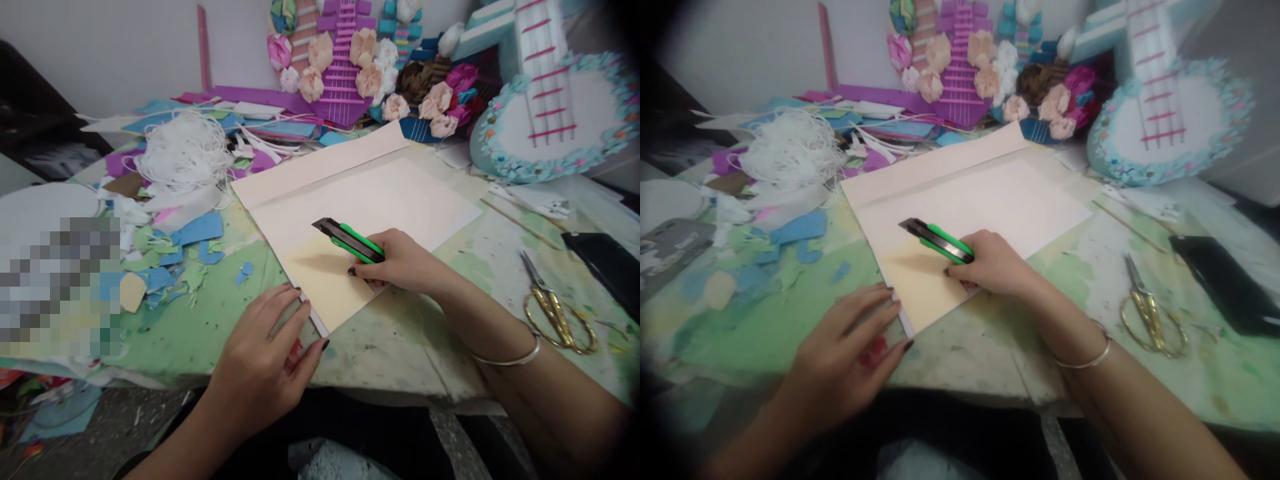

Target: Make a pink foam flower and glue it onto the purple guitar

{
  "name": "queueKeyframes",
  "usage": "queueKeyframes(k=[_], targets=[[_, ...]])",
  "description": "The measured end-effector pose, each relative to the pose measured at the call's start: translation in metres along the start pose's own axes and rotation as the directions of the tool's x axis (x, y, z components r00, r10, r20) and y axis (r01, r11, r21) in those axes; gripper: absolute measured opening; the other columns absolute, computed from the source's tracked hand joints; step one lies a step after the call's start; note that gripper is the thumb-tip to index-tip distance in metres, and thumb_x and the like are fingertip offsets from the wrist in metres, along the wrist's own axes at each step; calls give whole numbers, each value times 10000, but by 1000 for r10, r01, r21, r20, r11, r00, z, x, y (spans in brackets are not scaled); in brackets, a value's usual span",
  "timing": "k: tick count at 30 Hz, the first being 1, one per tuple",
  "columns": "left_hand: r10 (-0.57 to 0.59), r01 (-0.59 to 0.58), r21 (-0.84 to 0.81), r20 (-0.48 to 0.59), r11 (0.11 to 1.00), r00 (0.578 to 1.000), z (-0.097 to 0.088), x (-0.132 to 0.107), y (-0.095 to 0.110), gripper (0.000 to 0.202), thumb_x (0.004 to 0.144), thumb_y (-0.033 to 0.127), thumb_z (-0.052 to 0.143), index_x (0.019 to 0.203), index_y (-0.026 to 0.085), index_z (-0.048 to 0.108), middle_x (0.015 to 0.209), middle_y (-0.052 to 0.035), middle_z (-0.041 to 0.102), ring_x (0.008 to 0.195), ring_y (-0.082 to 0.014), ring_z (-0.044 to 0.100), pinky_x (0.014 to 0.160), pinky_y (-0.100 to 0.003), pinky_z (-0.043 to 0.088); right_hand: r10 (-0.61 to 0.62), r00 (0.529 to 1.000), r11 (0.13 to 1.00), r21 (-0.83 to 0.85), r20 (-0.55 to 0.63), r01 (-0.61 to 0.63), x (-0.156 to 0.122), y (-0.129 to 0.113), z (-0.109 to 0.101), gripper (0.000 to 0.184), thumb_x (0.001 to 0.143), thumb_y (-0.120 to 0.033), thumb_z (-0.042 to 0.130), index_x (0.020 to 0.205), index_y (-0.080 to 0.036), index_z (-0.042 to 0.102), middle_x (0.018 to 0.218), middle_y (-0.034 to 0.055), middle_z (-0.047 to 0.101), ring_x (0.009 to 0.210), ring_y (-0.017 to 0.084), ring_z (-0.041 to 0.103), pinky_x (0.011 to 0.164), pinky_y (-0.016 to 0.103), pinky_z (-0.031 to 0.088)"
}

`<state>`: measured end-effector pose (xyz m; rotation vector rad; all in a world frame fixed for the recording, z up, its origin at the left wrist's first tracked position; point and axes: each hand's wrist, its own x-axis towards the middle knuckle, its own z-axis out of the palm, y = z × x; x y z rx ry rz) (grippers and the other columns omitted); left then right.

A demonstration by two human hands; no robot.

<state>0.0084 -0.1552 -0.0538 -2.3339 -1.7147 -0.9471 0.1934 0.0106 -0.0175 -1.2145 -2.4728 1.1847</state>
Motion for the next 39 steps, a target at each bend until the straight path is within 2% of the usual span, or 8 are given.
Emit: queueKeyframes(k=[39], targets=[[-1, 1, 7, -2, 1000, 1000, 0, 0, 0, 356, 733, 192, 660, 1069, 116, 570, 1123, -154, 579, 1126, -289, 518, 948, -458, 465, 7, 1000, 999, -36, 5, -7, -1, -5, -1, 141, 706, -286, 605, 680, -148, 618, 541, 21, 617, 508, 125, 561, 500, 225, 393]])
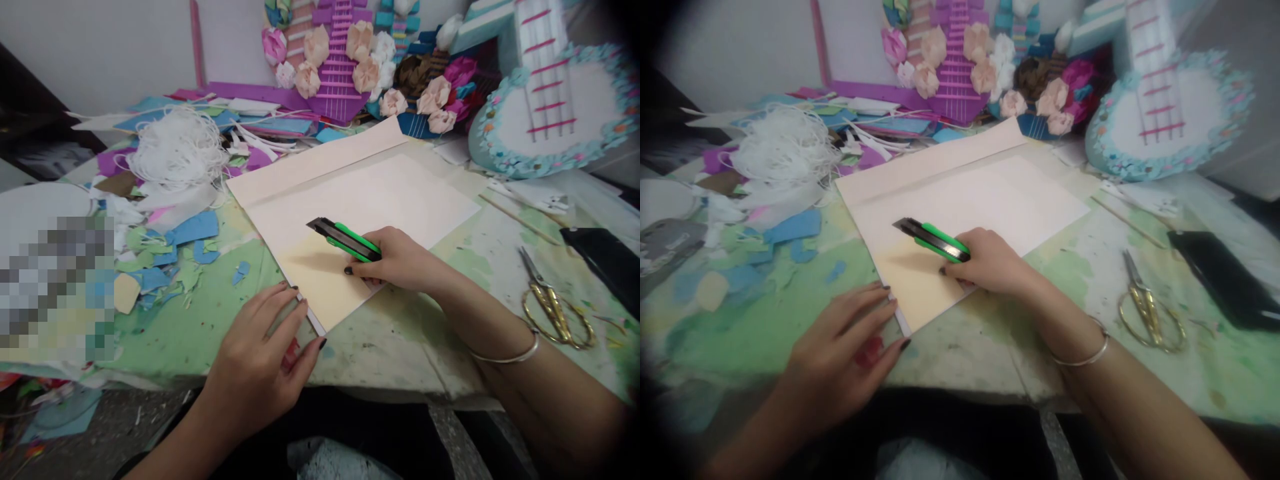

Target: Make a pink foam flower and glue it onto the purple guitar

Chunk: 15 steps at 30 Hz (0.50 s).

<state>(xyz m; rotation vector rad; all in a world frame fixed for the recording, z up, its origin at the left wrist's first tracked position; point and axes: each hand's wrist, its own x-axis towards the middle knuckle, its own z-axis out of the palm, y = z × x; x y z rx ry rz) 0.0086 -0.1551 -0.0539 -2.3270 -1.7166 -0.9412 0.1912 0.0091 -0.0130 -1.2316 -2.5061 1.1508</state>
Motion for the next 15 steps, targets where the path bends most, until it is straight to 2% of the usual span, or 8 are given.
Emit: queueKeyframes(k=[15], targets=[[-2, 2, 9, 0, 1000, 1000, 0, -2, 0, 378, 727, 188, 671, 1086, 132, 568, 1145, -141, 574, 1136, -281, 519, 954, -448, 464, 1, 1000, 999, -50, -5, -1, 0, -3, -1, 134, 706, -287, 592, 673, -158, 601, 541, 12, 613, 513, 120, 554, 497, 223, 374]])
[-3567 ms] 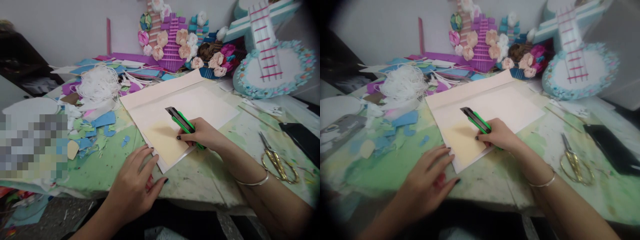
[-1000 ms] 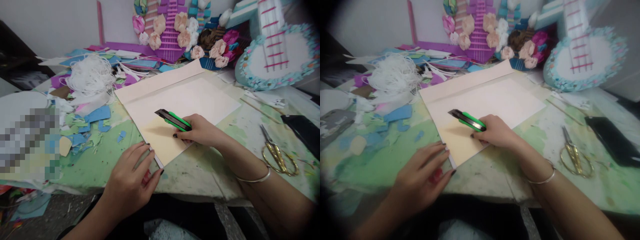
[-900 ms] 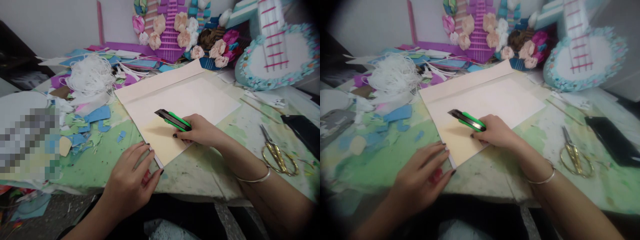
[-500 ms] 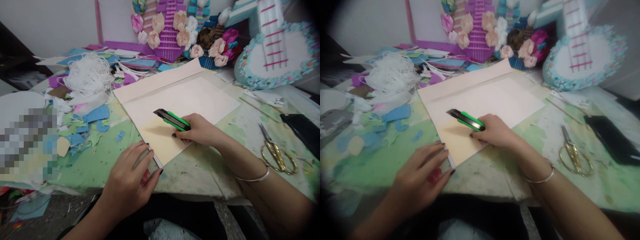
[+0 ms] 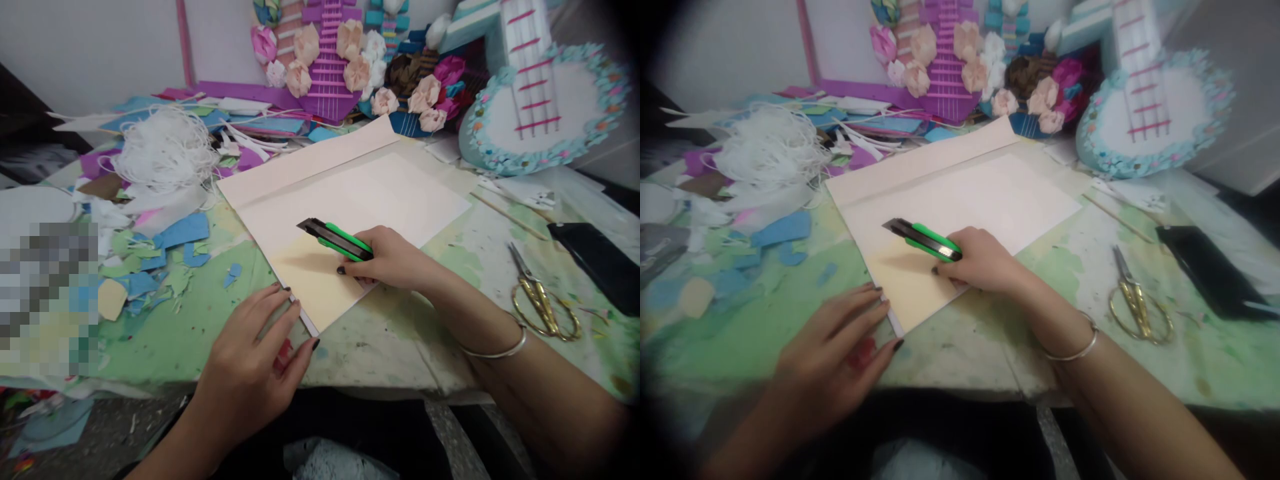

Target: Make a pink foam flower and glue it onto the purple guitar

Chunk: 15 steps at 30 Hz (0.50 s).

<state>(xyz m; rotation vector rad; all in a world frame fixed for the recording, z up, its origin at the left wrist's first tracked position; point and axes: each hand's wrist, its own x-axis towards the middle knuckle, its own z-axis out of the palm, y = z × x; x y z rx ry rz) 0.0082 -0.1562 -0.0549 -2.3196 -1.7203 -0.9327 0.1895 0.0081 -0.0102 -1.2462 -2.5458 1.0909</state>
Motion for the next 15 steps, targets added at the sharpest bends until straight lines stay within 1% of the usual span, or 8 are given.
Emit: queueKeyframes(k=[8, 15], targets=[[-2, 2, 8, 9, 1000, 1000, 0, -1, 0, 378, 728, 187, 669, 1088, 133, 567, 1158, -140, 567, 1142, -278, 512, 960, -446, 457, -3, 1000, 1000, 3, -8, 3, 0, -2, 0, 143, 711, -284, 583, 637, -164, 562, 535, 11, 606, 509, 115, 542, 500, 224, 361], [-6, 6, 7, 6, 1000, 1000, -1, -1, 0, 365, 732, 187, 663, 1083, 142, 572, 1148, -132, 574, 1136, -277, 520, 957, -441, 459, 6, 1000, 1000, -24, -23, -7, -1, -5, 0, 156, 707, -295, 586, 634, -159, 564, 532, 8, 589, 513, 113, 530, 503, 223, 343]])
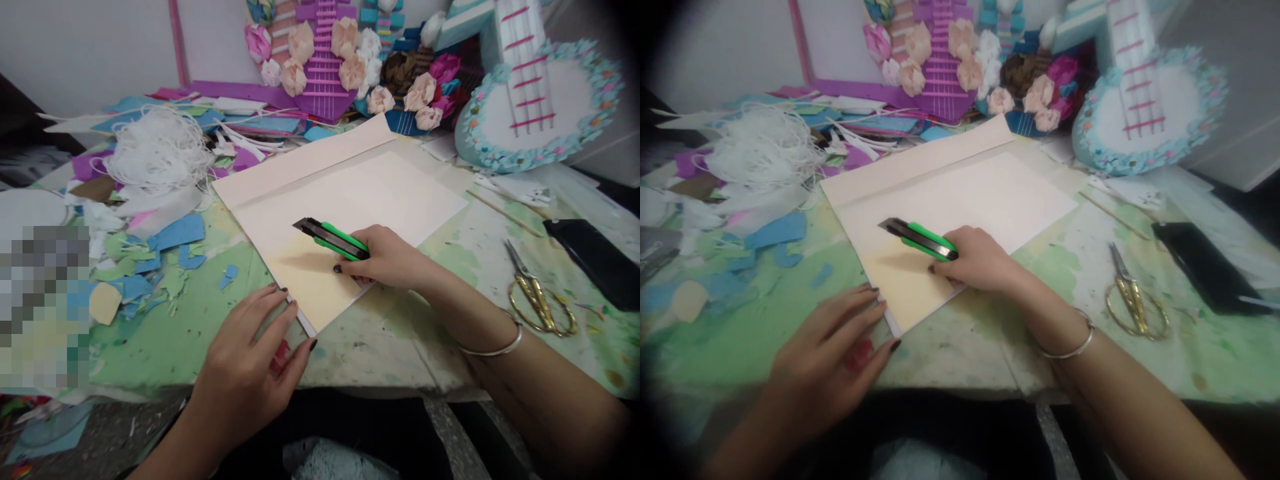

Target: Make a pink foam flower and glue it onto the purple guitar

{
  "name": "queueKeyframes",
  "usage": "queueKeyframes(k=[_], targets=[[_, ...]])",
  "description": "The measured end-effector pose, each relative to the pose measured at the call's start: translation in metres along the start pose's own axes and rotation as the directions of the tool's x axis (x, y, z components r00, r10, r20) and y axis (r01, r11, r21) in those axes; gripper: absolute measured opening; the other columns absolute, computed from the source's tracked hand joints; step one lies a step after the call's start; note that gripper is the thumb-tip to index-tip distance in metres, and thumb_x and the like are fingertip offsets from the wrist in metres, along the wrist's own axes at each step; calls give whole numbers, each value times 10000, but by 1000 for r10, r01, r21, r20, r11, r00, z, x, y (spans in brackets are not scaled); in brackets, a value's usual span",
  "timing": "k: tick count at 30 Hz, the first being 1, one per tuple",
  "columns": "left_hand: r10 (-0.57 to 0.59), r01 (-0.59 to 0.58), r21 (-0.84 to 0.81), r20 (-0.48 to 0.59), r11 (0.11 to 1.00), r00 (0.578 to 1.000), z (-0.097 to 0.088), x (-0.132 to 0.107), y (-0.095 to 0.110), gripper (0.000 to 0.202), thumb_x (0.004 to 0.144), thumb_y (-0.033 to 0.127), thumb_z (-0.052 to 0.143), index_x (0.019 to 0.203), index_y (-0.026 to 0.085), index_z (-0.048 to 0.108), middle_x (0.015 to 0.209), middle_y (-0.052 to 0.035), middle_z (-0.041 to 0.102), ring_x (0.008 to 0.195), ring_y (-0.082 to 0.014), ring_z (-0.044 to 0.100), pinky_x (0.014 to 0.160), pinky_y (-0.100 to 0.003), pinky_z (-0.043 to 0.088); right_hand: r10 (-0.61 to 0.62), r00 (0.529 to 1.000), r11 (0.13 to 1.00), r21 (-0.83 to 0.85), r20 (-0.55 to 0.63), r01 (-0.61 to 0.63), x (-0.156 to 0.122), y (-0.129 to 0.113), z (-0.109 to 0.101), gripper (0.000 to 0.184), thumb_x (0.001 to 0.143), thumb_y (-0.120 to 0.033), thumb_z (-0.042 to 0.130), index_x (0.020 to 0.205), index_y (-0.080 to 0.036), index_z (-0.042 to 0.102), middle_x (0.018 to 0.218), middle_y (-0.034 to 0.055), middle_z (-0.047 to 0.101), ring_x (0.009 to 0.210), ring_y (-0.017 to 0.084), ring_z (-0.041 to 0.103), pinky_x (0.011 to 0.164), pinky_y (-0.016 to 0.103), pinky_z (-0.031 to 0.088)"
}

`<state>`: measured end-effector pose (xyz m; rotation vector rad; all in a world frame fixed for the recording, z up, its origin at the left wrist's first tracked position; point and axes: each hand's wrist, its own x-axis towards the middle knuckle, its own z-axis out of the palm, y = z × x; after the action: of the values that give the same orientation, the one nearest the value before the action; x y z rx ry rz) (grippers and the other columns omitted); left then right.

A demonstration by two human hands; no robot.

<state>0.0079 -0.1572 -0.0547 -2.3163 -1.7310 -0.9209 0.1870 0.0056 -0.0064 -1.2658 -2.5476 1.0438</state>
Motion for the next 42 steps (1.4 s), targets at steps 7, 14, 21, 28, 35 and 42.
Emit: queueKeyframes(k=[7, 14, 21, 28, 35, 42], targets=[[14, -14, 8, -15, 1000, 1000, 1, -1, 0, 392, 723, 184, 676, 1098, 136, 570, 1155, -135, 576, 1136, -278, 523, 958, -439, 461, -15, 1000, 1000, -19, 3, 15, 0, 1, 0, 156, 713, -292, 571, 626, -162, 556, 530, 4, 592, 510, 111, 528, 502, 220, 339], [-11, 11, -5, 7, 1000, 1000, 0, 1, 2, 374, 736, 179, 659, 1093, 127, 562, 1151, -140, 570, 1143, -274, 514, 960, -438, 460, -12, 1000, 998, -58, -4, 12, 0, 1, 1, 161, 711, -296, 570, 619, -164, 557, 526, 6, 580, 504, 109, 511, 496, 223, 325], [-8, 9, -13, 12, 1000, 1000, -1, 2, 2, 360, 745, 184, 651, 1089, 139, 556, 1141, -140, 572, 1142, -275, 512, 952, -448, 465, -13, 1000, 998, -62, -5, 13, 0, 1, 1, 167, 709, -305, 578, 622, -166, 547, 526, 6, 570, 503, 108, 505, 487, 222, 313], [-5, 5, -15, 2, 1000, 1000, -2, 1, 2, 360, 739, 185, 660, 1083, 139, 564, 1136, -138, 576, 1140, -277, 515, 953, -446, 466, -5, 1000, 996, -84, -8, 4, 0, 0, 1, 164, 707, -305, 576, 622, -169, 546, 528, 3, 565, 497, 105, 490, 475, 222, 297], [-16, 16, -14, 11, 1000, 1000, -2, 2, 1, 349, 748, 204, 647, 1081, 144, 563, 1134, -134, 576, 1134, -274, 516, 948, -443, 466, -2, 1000, 996, -94, -8, 2, -1, -1, 0, 170, 707, -307, 575, 615, -167, 547, 530, 5, 563, 504, 107, 491, 484, 221, 300], [-5, 5, -4, 15, 1000, 1000, -2, 2, 1, 348, 745, 205, 647, 1076, 131, 566, 1136, -140, 570, 1131, -278, 514, 950, -436, 461, -8, 1000, 995, -101, -3, 8, 1, -2, 1, 180, 708, -319, 575, 614, -167, 554, 528, 3, 561, 504, 108, 493, 485, 222, 301]])
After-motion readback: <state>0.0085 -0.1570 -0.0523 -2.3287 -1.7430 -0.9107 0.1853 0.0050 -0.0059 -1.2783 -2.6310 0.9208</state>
